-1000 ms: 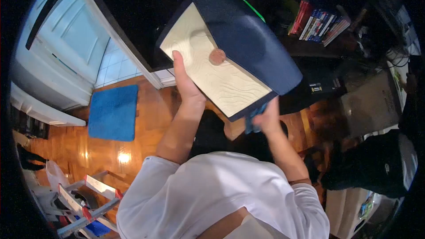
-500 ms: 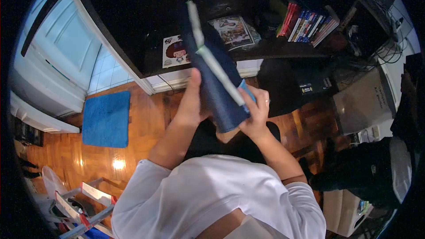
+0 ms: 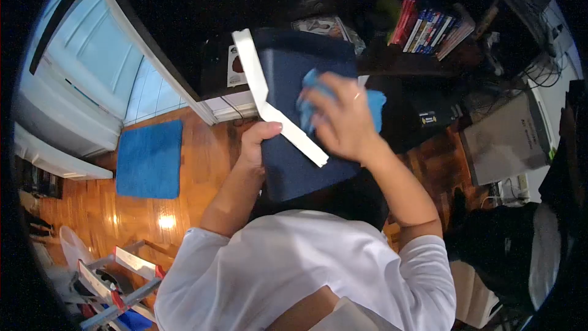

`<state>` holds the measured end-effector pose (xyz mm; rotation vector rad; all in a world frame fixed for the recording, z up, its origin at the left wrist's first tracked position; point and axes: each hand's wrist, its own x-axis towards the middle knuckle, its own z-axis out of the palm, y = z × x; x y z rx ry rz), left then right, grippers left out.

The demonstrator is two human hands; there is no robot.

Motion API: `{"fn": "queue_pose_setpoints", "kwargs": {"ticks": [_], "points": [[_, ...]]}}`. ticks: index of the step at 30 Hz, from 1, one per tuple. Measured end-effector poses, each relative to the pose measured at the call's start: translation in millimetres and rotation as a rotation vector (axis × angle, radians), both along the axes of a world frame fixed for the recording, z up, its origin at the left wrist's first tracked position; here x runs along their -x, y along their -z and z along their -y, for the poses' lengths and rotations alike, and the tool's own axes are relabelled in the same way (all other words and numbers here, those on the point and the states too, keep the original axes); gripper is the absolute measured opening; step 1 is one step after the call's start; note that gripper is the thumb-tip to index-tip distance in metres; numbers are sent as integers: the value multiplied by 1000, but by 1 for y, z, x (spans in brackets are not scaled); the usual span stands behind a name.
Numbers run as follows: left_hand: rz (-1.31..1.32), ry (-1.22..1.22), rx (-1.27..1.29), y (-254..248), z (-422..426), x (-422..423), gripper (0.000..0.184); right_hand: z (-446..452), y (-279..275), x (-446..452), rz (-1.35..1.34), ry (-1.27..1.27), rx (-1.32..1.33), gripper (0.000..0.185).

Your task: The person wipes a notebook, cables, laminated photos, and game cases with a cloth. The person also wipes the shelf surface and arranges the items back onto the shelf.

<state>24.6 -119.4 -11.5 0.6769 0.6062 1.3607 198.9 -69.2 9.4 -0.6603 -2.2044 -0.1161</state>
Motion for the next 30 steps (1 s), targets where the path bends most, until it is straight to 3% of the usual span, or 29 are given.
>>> {"fn": "queue_pose_setpoints", "kwargs": {"ticks": [2, 4, 7, 8, 10, 11, 14, 17, 22, 26, 30], "points": [[9, 109, 90, 11, 0, 5, 55, -29, 8, -9, -316, 136, -29, 21], [-8, 138, 165, -4, 6, 0, 52, -11, -7, -29, -421, 109, 362, 23], [46, 169, 86, -1, 4, -11, 49, 39, -30, -25, -243, -40, 321, 56], [47, 177, 56, -3, 5, -17, 51, 56, -34, -22, -51, 9, 425, 59], [-50, 189, 33, -8, 5, -24, 55, 70, -19, -17, -51, 48, 560, 50], [-65, 213, 31, -6, 5, -25, 57, 70, -16, -21, -96, 54, 626, 36], [-93, 289, 66, -7, 8, -25, 64, 58, 18, -44, -33, 54, 549, 26], [-136, 345, 40, -1, 7, -26, 69, 63, 57, -55, -134, 176, 651, 20], [-213, 441, 1, 16, -3, -22, 74, 64, 118, -84, -67, 453, 969, 28], [-354, 570, 74, 77, -32, -17, 64, 65, 141, -117, -244, 579, 1141, 29], [-617, 615, 230, 163, -60, -44, 56, 64, 137, -141, -279, 708, 1027, 28]]}}
